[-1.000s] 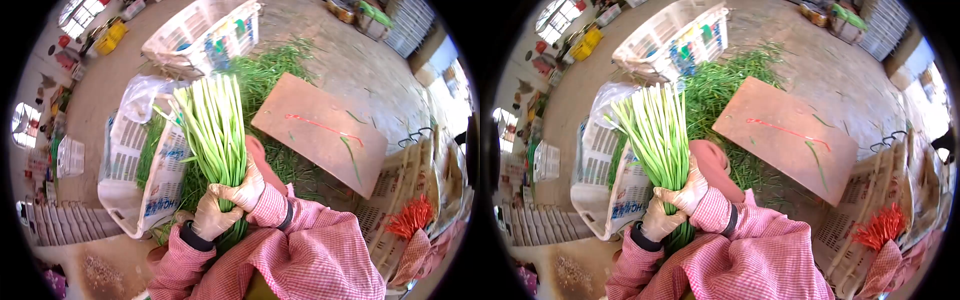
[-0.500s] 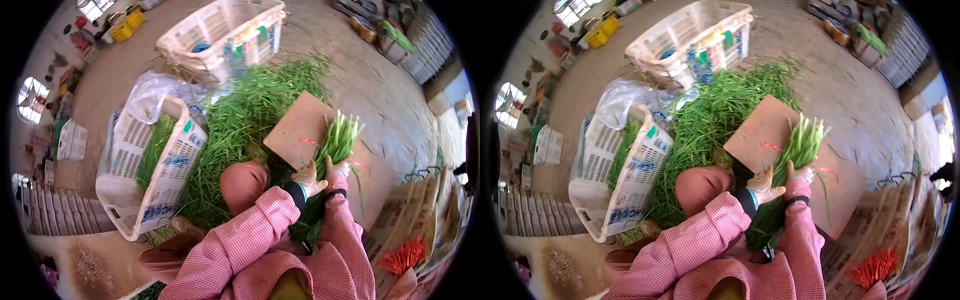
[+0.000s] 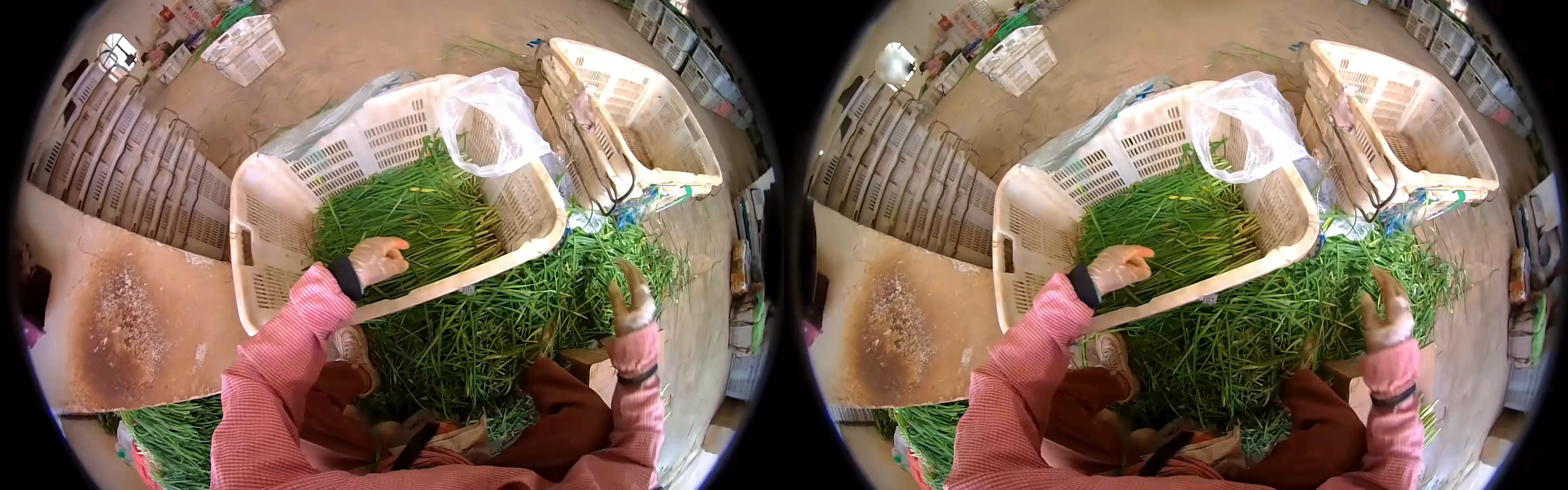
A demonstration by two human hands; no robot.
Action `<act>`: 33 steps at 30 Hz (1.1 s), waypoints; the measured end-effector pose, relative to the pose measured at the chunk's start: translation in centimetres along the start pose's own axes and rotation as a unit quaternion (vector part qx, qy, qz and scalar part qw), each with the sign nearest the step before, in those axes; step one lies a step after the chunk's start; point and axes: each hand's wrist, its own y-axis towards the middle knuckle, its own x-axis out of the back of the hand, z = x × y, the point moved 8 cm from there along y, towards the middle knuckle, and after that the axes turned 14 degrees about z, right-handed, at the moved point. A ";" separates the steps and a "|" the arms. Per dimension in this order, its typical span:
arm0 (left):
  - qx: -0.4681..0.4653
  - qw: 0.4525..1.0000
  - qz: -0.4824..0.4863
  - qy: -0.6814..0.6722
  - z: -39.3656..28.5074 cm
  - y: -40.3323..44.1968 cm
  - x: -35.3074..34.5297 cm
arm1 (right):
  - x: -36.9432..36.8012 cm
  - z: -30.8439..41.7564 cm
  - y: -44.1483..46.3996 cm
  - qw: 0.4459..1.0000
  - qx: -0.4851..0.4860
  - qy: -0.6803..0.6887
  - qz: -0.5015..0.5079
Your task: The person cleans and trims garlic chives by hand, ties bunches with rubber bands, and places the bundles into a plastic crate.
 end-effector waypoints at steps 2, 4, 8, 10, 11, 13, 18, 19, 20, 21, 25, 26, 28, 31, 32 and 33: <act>0.121 0.991 0.053 -0.029 2.8 1.3 1.4 | -7.0 2.1 6.8 0.991 -0.036 -0.064 0.115; 0.102 0.992 0.060 0.040 2.6 3.8 2.0 | -12.8 3.1 11.5 0.968 -0.095 -0.067 0.224; 0.041 0.973 0.147 0.172 2.5 13.4 -1.6 | -13.4 5.2 12.3 0.984 0.175 -0.031 0.000; 0.032 0.961 0.182 0.208 3.3 19.0 -4.2 | -12.8 5.2 12.5 0.979 0.200 0.044 -0.003; 0.053 0.952 0.199 0.225 3.1 21.1 -4.9 | -12.7 5.4 12.6 0.979 0.201 0.039 0.004; 0.061 0.944 0.155 0.285 4.2 26.0 -5.7 | -12.7 5.5 12.9 0.977 0.207 0.048 0.012; 0.165 0.938 0.118 0.280 7.6 31.3 -6.2 | -12.8 4.8 12.8 0.976 0.198 0.084 0.028; 0.166 0.938 0.151 0.266 7.9 31.3 -7.8 | -12.9 4.4 12.5 0.978 0.194 0.073 0.009; 0.167 0.935 0.185 0.254 7.2 30.3 -8.8 | -13.0 4.0 12.4 0.980 0.184 0.075 0.013; 0.138 0.940 0.185 0.253 6.1 29.2 -9.6 | -13.0 4.0 12.3 0.980 0.186 0.075 0.016; 0.074 0.925 0.202 0.312 3.7 24.7 -13.8 | -12.8 4.1 12.6 0.978 0.192 0.079 0.013; 0.081 0.911 0.170 0.367 3.7 24.7 -13.8 | -12.8 4.2 12.6 0.978 0.194 0.073 0.015; 0.083 0.894 0.131 0.421 3.5 25.4 -13.5 | -12.6 4.4 12.8 0.975 0.208 0.075 0.001; -0.008 0.819 0.013 0.573 0.7 26.5 -12.8 | -12.8 4.0 12.6 0.975 0.203 0.094 0.003; -0.008 0.820 0.016 0.572 1.4 27.3 -12.9 | -12.9 3.9 12.6 0.975 0.201 0.095 0.005; 0.070 0.881 0.118 0.453 4.3 28.8 -13.1 | -12.9 3.9 12.5 0.973 0.215 0.089 -0.008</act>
